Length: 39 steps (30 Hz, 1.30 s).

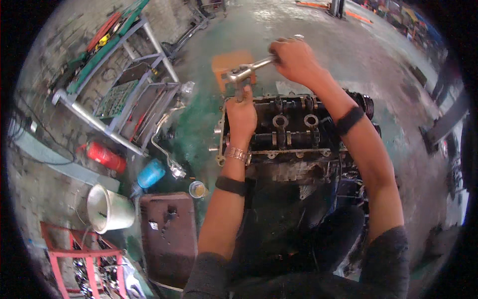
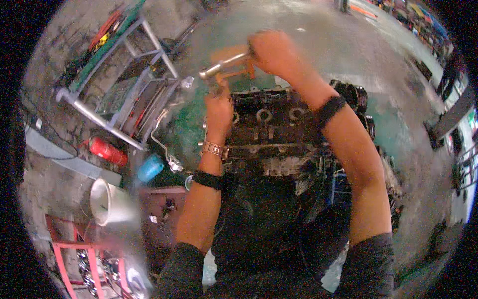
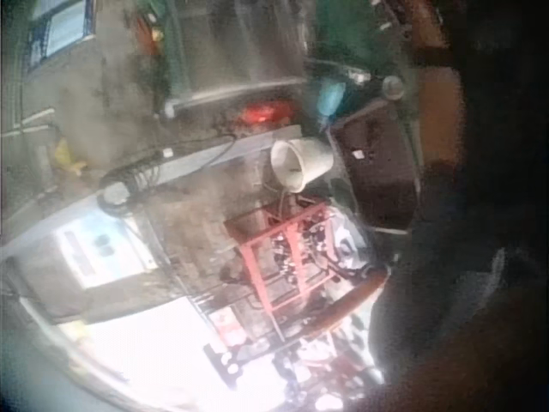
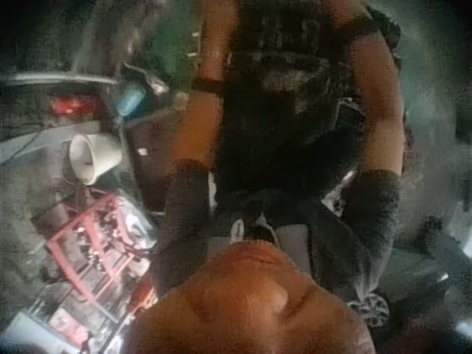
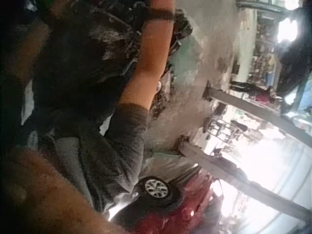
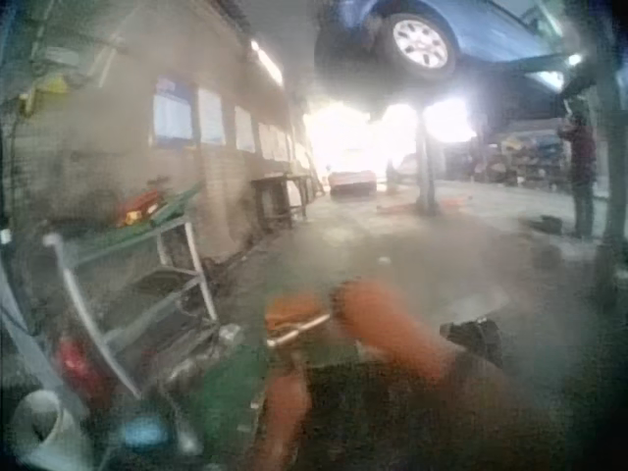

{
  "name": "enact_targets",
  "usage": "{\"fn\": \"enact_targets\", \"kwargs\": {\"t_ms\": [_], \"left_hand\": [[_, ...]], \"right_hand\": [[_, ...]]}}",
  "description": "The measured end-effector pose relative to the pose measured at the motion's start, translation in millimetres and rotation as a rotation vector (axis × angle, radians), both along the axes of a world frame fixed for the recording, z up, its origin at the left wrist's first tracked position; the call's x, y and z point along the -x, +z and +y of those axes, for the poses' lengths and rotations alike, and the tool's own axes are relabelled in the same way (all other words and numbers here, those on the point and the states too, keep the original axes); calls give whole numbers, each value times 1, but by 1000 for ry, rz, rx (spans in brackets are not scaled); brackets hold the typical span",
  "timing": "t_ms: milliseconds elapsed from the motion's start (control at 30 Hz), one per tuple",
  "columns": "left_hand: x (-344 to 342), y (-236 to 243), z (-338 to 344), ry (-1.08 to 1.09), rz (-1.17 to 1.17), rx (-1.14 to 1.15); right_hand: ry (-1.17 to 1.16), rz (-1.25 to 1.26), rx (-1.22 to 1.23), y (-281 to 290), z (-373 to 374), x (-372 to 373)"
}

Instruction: The person uses a ratchet wrench to tighten bolts on a disassembled engine block resting on a stand. The hands repeatedly position the wrench, apply torque, and reposition to different bolt locations across the engine surface.

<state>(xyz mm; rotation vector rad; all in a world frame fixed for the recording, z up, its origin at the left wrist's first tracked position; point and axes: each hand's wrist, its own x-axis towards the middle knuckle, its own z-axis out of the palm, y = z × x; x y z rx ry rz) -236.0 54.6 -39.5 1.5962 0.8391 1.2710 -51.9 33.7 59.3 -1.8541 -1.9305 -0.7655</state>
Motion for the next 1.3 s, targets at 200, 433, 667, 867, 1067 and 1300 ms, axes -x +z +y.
{"fn": "enact_targets", "kwargs": {"t_ms": [200,433,667,867,1067,1300], "left_hand": [[2,-2,2,-126,-260,301],[11,5,-6,-205,-230,359],[10,2,4,-281,-211,325],[14,1,4,-316,-238,377],[12,1,3,-293,-251,369],[8,3,5,-260,-233,387]], "right_hand": [[291,-37,-135,-9,87,23],[614,99,-270,-12,123,60],[362,145,-33,0,102,45],[351,140,-43,-1,98,52],[223,198,-15,-1,89,49],[68,106,20,6,71,41]]}}
